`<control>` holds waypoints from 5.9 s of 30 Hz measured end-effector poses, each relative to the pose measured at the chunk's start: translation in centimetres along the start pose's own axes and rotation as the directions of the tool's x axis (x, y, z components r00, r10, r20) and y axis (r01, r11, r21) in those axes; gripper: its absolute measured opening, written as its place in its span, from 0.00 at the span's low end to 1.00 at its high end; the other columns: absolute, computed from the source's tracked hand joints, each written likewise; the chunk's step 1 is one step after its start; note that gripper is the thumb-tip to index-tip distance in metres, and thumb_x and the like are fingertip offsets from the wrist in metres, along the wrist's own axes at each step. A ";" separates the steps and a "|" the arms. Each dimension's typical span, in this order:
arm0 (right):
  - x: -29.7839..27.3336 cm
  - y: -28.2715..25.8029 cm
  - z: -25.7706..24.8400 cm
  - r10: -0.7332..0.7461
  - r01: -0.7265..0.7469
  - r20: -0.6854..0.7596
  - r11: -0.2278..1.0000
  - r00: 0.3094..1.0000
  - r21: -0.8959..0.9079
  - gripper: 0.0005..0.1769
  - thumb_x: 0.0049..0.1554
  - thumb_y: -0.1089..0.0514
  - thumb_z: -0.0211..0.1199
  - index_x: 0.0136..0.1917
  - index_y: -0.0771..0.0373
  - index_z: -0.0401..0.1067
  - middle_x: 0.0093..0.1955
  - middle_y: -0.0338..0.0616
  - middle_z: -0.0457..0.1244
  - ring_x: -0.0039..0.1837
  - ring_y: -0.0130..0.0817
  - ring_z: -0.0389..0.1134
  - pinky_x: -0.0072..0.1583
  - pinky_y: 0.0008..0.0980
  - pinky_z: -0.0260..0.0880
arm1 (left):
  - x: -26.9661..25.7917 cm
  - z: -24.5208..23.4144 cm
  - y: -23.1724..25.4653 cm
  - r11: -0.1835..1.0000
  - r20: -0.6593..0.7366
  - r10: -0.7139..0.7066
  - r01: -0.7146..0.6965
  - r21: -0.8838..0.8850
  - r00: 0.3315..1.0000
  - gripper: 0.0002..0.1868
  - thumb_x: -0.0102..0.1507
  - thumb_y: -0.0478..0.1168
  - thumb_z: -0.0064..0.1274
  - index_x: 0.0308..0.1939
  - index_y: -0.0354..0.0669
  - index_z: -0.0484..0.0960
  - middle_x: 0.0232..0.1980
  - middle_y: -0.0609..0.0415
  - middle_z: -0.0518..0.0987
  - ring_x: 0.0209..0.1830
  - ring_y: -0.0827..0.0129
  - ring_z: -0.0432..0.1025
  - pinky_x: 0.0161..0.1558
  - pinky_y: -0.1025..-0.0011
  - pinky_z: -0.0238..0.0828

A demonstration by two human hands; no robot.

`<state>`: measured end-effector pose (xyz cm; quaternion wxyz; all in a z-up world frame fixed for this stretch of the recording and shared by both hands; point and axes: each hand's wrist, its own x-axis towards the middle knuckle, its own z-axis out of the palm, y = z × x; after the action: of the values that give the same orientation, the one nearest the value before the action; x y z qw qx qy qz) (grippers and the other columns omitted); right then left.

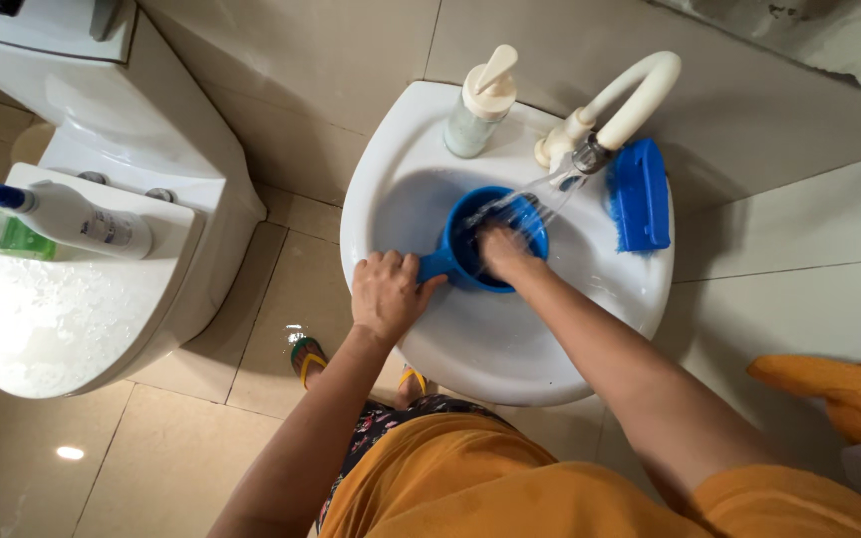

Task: The person scrubs the inside and outside of a blue plastic bucket using a dark sponge under running water at a bathroom sink. They rinse the bucket, then move to the floor to scrub the exterior and handle, repeatedly rinsing and wiping the bucket with the sponge.

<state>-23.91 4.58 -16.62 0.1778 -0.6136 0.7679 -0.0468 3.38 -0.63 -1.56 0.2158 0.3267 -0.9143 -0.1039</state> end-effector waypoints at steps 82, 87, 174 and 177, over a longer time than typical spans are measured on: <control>-20.9 6.5 -17.4 0.434 0.258 -0.080 -0.369 0.897 0.893 0.18 0.60 0.63 0.53 0.64 0.64 0.67 0.61 0.46 0.68 0.63 0.41 0.70 0.64 0.46 0.71 | -1.9 0.3 2.0 -0.029 0.978 -0.043 0.978 -0.207 0.205 0.07 0.64 0.38 0.55 0.36 0.42 0.73 0.21 0.66 0.61 0.15 0.79 0.51 0.16 0.75 0.47; -16.4 5.8 -14.8 0.563 0.204 -0.090 -0.143 0.821 0.969 0.24 0.60 0.52 0.61 0.64 0.69 0.72 0.57 0.50 0.69 0.63 0.45 0.70 0.64 0.41 0.68 | -3.5 -3.0 1.5 -0.420 0.920 0.375 0.905 0.061 0.112 0.06 0.65 0.40 0.49 0.40 0.40 0.75 0.20 0.66 0.59 0.13 0.82 0.52 0.15 0.81 0.47; -8.5 -26.8 -18.5 -0.496 0.487 -0.463 0.861 0.735 -0.149 0.16 0.41 0.68 0.62 0.45 0.61 0.75 0.46 0.46 0.64 0.56 0.50 0.64 0.57 0.49 0.63 | -8.4 -8.4 -6.8 0.894 0.509 -0.204 0.371 -0.252 0.837 0.68 0.45 0.88 0.37 0.70 0.35 0.63 0.37 0.34 0.83 0.41 0.39 0.79 0.42 0.48 0.77; -8.2 -26.7 -17.4 -0.486 0.478 -0.488 0.865 0.725 -0.152 0.14 0.45 0.68 0.62 0.46 0.61 0.76 0.48 0.48 0.64 0.56 0.51 0.65 0.58 0.48 0.65 | -8.8 -8.7 -6.9 0.898 0.491 -0.234 0.380 -0.220 0.839 0.67 0.46 0.88 0.37 0.68 0.35 0.66 0.38 0.34 0.83 0.41 0.39 0.79 0.41 0.48 0.78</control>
<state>-3.47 3.42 9.09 -0.0554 -0.7580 0.6015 -0.2462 17.30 -0.62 0.95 0.0255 0.3996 -0.8459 -0.3523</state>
